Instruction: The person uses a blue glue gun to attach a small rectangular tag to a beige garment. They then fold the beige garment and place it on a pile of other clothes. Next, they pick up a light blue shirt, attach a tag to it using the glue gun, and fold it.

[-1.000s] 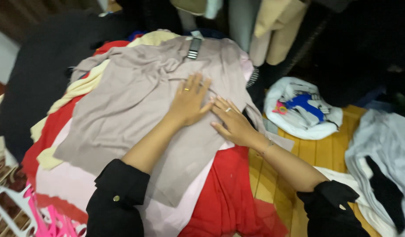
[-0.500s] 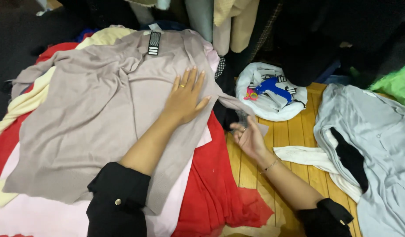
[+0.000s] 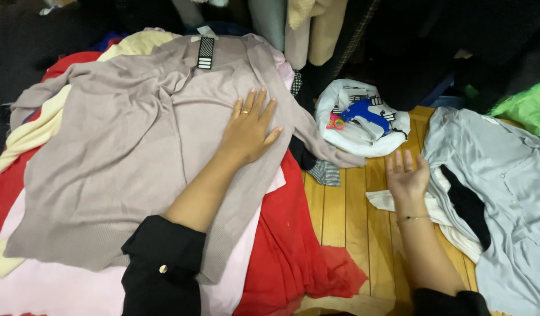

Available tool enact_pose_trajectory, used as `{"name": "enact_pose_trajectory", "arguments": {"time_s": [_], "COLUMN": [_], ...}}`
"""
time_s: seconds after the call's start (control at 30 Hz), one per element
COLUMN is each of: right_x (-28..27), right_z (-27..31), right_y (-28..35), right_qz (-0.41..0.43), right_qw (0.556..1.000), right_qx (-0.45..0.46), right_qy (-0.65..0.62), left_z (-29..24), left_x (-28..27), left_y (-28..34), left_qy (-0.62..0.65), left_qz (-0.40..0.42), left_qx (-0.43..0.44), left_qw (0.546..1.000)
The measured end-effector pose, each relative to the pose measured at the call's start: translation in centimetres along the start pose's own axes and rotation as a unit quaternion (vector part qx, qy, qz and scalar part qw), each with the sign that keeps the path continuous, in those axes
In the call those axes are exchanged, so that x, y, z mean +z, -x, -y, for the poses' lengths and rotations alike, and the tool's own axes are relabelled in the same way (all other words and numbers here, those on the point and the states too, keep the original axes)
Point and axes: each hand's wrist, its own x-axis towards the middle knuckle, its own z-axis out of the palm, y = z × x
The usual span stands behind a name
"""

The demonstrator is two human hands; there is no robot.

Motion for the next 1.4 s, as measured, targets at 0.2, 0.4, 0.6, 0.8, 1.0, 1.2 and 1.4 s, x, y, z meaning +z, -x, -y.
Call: {"name": "enact_pose_trajectory", "arguments": {"time_s": [0.2,0.4,0.6,0.8,1.0,1.2,1.4], "right_x": [6.4,3.7,7.0,16.5,29.7,24.6,14.5], "right_z": [-3.2,-7.8,-6.4,-6.7,-4.7,-5.4,-2.6], "right_y": [4.6,1.9,3.2,-1.1,20.1,16.8,10.6], "right_qz": [0.057,0.177,0.152,0.188,0.739,0.64,0.499], "right_qw": [0.899,0.482,0.443,0.846,0.54,0.618,0.677], "right_qx": [-0.105,-0.299,-0.293,-0.181,-0.019,0.051,0.07], "right_qy": [0.421,0.804,0.834,0.465,0.403,0.454,0.537], "left_z": [-0.2,0.0,0.2,2.4,-3.7,-7.5,-13.3], "left_x": [-0.1,0.0,0.1,-1.9,-15.4,-17.3,-12.9], "left_y": [0.5,0.8,0.8,1.2,7.3,9.9,4.2], "left_qy": [0.007,0.006,0.033,0.31,0.252,0.152,0.248], "left_qz": [0.002,-0.003,-0.023,-0.28,-0.496,-0.508,-0.326], "left_qx": [-0.007,-0.004,0.002,0.024,0.031,0.154,0.275], "left_qw": [1.0,1.0,0.999,0.908,0.83,0.834,0.87]}}
